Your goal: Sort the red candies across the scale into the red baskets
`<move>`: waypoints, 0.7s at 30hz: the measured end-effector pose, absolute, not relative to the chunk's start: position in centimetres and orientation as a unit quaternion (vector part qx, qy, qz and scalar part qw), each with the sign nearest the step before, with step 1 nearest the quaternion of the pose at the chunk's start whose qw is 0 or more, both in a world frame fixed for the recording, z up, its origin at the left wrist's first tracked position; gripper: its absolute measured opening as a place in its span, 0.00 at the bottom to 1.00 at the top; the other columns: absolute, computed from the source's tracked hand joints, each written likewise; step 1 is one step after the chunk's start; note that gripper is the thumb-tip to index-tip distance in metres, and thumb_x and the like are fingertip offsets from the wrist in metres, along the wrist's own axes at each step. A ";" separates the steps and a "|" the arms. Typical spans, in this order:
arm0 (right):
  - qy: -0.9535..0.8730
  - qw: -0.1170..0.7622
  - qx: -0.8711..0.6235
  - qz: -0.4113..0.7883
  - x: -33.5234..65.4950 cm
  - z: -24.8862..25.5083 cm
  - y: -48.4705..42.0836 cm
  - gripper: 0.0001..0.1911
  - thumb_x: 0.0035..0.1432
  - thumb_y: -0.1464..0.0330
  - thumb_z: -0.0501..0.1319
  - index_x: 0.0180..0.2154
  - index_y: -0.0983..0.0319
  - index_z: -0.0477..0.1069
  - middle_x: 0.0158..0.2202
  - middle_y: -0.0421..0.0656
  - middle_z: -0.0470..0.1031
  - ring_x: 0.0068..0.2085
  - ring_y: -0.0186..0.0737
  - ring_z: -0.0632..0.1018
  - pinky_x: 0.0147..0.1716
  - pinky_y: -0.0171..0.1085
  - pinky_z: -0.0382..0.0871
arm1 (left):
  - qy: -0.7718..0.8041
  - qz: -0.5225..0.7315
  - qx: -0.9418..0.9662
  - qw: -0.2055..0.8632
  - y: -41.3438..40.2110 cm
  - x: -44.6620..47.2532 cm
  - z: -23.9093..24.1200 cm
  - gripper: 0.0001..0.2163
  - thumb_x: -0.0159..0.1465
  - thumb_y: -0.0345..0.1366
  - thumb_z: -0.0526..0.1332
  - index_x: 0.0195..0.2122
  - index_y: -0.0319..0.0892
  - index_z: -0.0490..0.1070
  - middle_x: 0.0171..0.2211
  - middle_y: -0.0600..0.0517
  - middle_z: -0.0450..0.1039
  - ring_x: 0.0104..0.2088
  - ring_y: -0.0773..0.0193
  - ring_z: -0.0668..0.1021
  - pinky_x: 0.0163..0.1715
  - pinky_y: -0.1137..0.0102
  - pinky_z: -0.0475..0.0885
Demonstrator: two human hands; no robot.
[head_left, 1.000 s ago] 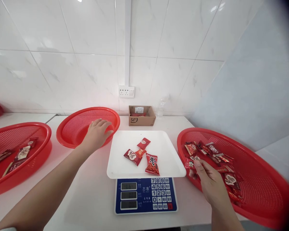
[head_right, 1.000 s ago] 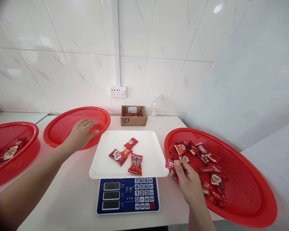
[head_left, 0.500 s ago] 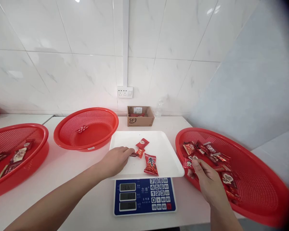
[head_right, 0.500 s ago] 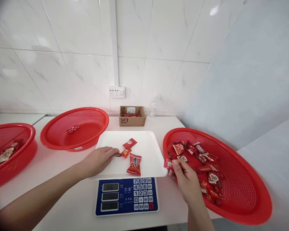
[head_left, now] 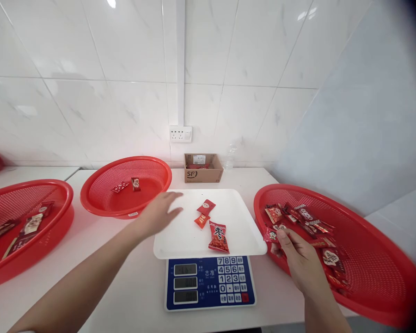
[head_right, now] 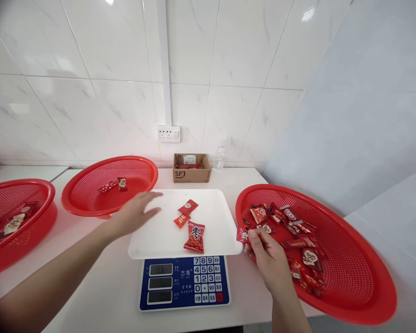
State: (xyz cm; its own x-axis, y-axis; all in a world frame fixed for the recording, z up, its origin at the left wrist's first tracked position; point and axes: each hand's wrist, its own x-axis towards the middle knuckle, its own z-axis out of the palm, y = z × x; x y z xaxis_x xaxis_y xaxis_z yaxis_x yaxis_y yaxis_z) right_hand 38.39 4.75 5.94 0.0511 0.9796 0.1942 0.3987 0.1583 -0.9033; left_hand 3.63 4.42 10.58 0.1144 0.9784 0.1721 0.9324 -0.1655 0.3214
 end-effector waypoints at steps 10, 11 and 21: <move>-0.611 0.463 -0.554 0.325 38.2 6.3 4.6 0.25 0.54 0.45 0.55 0.23 0.60 0.66 0.18 0.40 0.68 0.23 0.36 0.70 0.23 0.33 0.68 | 0.531 0.076 0.838 0.104 5.6 10.6 9.1 0.11 0.64 0.34 0.52 0.43 0.42 0.72 0.45 0.44 0.69 0.44 0.54 0.73 0.43 0.60 0.70; -0.611 0.463 -0.554 0.325 38.2 6.3 4.6 0.25 0.54 0.45 0.55 0.23 0.59 0.66 0.18 0.40 0.68 0.23 0.36 0.70 0.23 0.33 0.68 | 0.531 0.077 0.837 0.105 5.5 10.5 9.1 0.10 0.63 0.32 0.52 0.40 0.41 0.73 0.45 0.44 0.69 0.43 0.55 0.73 0.42 0.61 0.70; -0.617 0.454 -0.556 0.322 38.5 5.7 4.7 0.22 0.56 0.48 0.54 0.24 0.59 0.67 0.19 0.39 0.69 0.24 0.36 0.70 0.25 0.33 0.68 | 0.662 0.163 0.732 0.016 4.3 3.2 10.6 0.10 0.58 0.27 0.51 0.34 0.42 0.71 0.45 0.47 0.69 0.44 0.57 0.74 0.43 0.64 0.71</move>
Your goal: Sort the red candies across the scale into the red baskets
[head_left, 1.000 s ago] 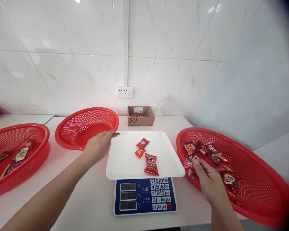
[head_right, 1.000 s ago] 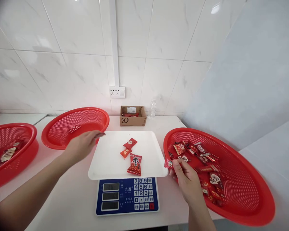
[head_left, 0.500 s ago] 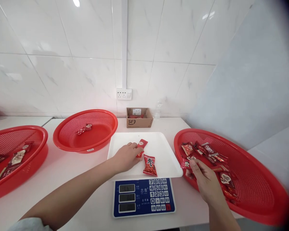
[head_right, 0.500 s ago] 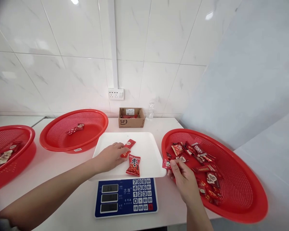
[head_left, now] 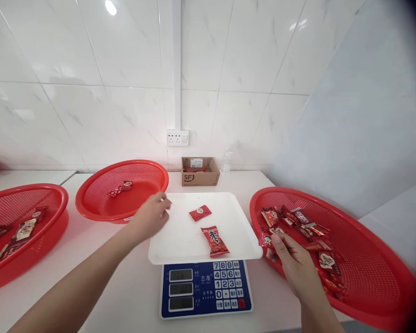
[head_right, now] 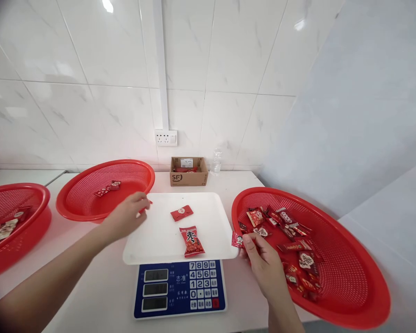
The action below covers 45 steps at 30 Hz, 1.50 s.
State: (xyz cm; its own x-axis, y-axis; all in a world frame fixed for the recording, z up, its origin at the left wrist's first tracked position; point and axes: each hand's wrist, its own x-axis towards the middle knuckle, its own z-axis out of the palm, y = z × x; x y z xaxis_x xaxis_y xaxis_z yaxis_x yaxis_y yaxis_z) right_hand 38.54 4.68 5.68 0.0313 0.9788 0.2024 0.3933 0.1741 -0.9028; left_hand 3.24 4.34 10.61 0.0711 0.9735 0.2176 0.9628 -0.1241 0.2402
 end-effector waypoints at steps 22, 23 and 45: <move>-0.615 0.455 -0.562 0.314 38.2 6.2 4.5 0.23 0.56 0.48 0.54 0.23 0.59 0.66 0.19 0.39 0.69 0.24 0.36 0.70 0.25 0.33 0.67 | 0.508 0.096 0.853 0.064 8.9 9.3 8.7 0.15 0.61 0.26 0.54 0.44 0.44 0.74 0.48 0.50 0.74 0.47 0.59 0.74 0.47 0.67 0.69; -0.613 0.455 -0.564 0.315 38.3 6.1 4.5 0.23 0.56 0.48 0.55 0.23 0.59 0.66 0.19 0.39 0.69 0.24 0.36 0.70 0.25 0.33 0.68 | 0.520 0.104 0.846 0.054 8.8 8.5 8.9 0.15 0.60 0.26 0.54 0.45 0.44 0.74 0.48 0.50 0.74 0.47 0.59 0.74 0.48 0.67 0.69; -0.571 0.465 -0.591 0.330 39.0 5.2 5.1 0.25 0.51 0.45 0.57 0.24 0.60 0.70 0.19 0.42 0.71 0.23 0.38 0.72 0.25 0.37 0.72 | 0.318 0.067 0.940 0.100 4.4 12.3 8.9 0.17 0.63 0.30 0.54 0.53 0.42 0.66 0.52 0.43 0.71 0.54 0.54 0.71 0.54 0.59 0.64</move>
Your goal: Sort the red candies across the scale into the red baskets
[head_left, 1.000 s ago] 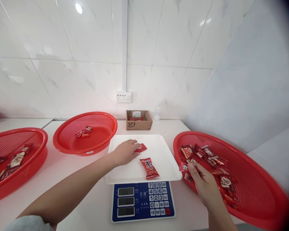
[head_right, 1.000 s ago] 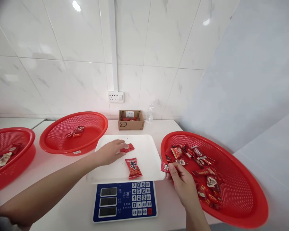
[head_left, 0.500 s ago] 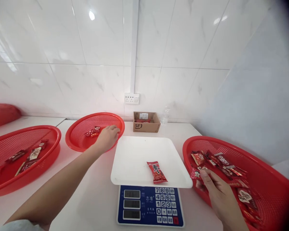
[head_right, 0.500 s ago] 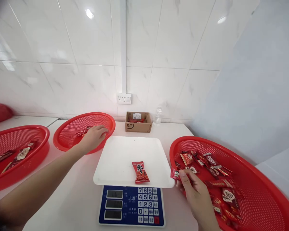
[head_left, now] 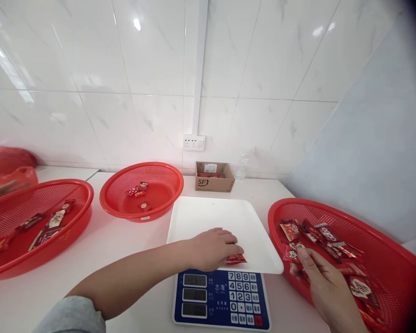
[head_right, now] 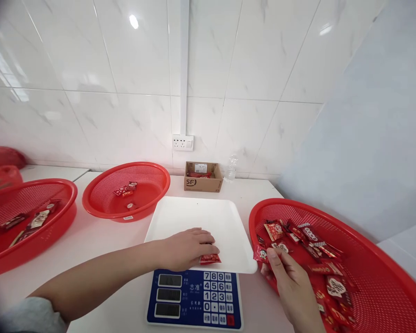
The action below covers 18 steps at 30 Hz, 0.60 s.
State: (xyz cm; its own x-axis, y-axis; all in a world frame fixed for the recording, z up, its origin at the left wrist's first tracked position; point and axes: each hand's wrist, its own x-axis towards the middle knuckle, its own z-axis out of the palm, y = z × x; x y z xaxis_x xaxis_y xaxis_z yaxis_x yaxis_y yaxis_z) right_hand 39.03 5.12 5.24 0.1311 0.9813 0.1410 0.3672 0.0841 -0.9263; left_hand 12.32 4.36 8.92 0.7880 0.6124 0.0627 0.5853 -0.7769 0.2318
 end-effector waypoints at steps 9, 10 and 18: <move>-0.594 0.457 -0.583 0.313 38.9 5.7 5.0 0.23 0.52 0.47 0.57 0.22 0.59 0.70 0.17 0.42 0.71 0.22 0.39 0.73 0.22 0.35 0.72 | 0.455 0.088 0.883 0.079 3.6 9.3 9.2 0.16 0.63 0.32 0.53 0.52 0.40 0.65 0.44 0.44 0.73 0.44 0.55 0.74 0.44 0.62 0.70; -0.596 0.457 -0.581 0.313 38.9 5.6 5.1 0.23 0.53 0.47 0.57 0.22 0.59 0.71 0.17 0.42 0.72 0.22 0.39 0.73 0.22 0.35 0.72 | 0.474 0.104 0.871 0.076 3.4 8.6 9.3 0.16 0.63 0.31 0.53 0.52 0.40 0.65 0.44 0.44 0.73 0.44 0.55 0.74 0.44 0.62 0.70; -0.591 0.458 -0.587 0.309 39.0 5.4 5.0 0.24 0.52 0.46 0.57 0.22 0.59 0.70 0.18 0.42 0.71 0.22 0.38 0.73 0.22 0.34 0.72 | 0.700 0.220 0.679 -0.019 3.1 0.4 10.6 0.15 0.63 0.35 0.51 0.51 0.45 0.66 0.46 0.46 0.72 0.47 0.52 0.73 0.41 0.61 0.71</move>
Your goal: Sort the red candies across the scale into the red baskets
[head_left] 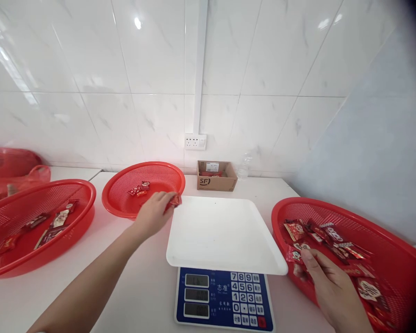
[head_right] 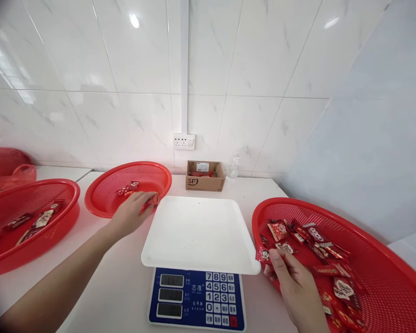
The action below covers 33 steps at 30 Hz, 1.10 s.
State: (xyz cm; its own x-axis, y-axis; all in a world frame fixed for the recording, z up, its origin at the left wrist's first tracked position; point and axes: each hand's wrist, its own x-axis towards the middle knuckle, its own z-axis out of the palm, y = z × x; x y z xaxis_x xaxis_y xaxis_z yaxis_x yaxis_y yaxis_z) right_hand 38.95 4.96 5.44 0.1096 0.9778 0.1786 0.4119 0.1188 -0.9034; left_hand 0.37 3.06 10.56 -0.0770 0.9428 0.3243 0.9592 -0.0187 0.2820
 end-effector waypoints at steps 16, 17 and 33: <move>-0.744 0.319 -0.489 0.325 29.6 8.5 5.4 0.20 0.60 0.51 0.50 0.26 0.58 0.65 0.21 0.37 0.67 0.25 0.37 0.70 0.27 0.35 0.64 | -0.701 -0.396 -0.588 0.072 -1.0 0.6 4.1 0.15 0.67 0.43 0.50 0.50 0.46 0.67 0.51 0.44 0.70 0.57 0.52 0.68 0.52 0.56 0.68; -0.755 0.310 -0.476 0.328 28.8 8.7 5.6 0.19 0.60 0.52 0.50 0.27 0.58 0.65 0.23 0.37 0.69 0.27 0.37 0.71 0.28 0.35 0.64 | -0.693 -0.374 -0.610 0.086 -0.6 0.3 3.6 0.15 0.67 0.42 0.50 0.49 0.45 0.68 0.52 0.44 0.70 0.57 0.51 0.67 0.52 0.54 0.67; -0.810 0.290 -0.449 0.244 30.8 7.5 5.9 0.24 0.62 0.60 0.53 0.59 0.54 0.60 0.60 0.46 0.63 0.61 0.45 0.63 0.60 0.49 0.57 | -0.634 -0.401 -0.608 0.258 1.6 -3.5 1.1 0.10 0.65 0.36 0.55 0.41 0.40 0.73 0.50 0.39 0.70 0.59 0.46 0.65 0.56 0.47 0.61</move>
